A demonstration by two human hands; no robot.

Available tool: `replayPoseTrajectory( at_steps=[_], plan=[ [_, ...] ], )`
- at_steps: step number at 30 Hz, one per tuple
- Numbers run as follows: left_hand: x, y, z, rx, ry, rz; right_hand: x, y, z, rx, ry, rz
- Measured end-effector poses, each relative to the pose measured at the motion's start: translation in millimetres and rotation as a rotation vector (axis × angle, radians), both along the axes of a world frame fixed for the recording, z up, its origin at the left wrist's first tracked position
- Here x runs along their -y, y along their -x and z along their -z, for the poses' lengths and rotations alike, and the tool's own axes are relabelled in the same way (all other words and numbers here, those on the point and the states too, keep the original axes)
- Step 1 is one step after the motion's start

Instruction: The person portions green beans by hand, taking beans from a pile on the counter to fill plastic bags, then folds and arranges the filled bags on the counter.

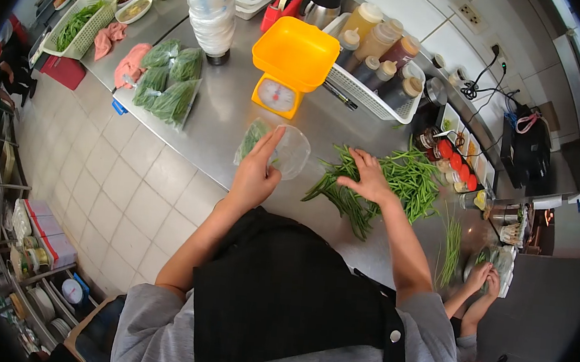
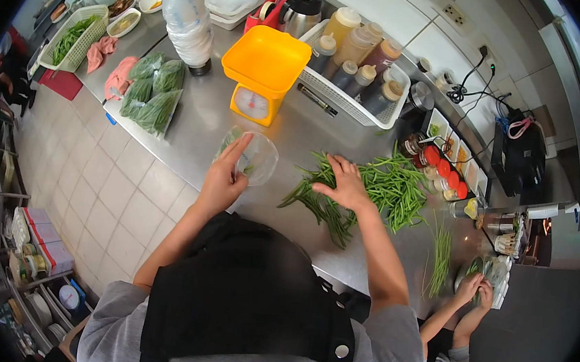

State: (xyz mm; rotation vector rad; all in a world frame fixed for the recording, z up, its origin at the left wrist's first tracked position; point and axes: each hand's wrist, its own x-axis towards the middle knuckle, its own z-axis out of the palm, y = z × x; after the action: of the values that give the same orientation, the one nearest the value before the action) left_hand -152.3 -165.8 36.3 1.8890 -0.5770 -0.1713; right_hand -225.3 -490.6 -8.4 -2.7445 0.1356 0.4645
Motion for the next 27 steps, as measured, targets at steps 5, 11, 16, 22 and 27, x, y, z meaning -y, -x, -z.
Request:
replayPoseTrajectory(
  at_steps=[5, 11, 16, 22, 27],
  plan=[
    [-1.0, 0.1, -1.7, -0.034, 0.053, 0.008, -26.7, 32.3, -5.0, 0.055, 0.117, -0.123],
    [2.3, 1.3, 2.7, 0.025, 0.038, 0.025, -25.9, 43.7, 32.0, 0.221, 0.182, -0.038],
    [1.8, 1.7, -2.1, 0.004, 0.012, 0.034, -20.1, 43.4, 47.8, 0.334, 0.129, 0.056],
    [1.3, 0.6, 3.2, 0.099, 0.020, 0.030, -10.4, 40.6, 29.6, 0.429, -0.299, 0.304],
    [3.9, 1.8, 3.8, 0.121, -0.023, 0.034, -12.8, 40.6, -3.9, 0.561, -0.812, 0.474]
  ],
)
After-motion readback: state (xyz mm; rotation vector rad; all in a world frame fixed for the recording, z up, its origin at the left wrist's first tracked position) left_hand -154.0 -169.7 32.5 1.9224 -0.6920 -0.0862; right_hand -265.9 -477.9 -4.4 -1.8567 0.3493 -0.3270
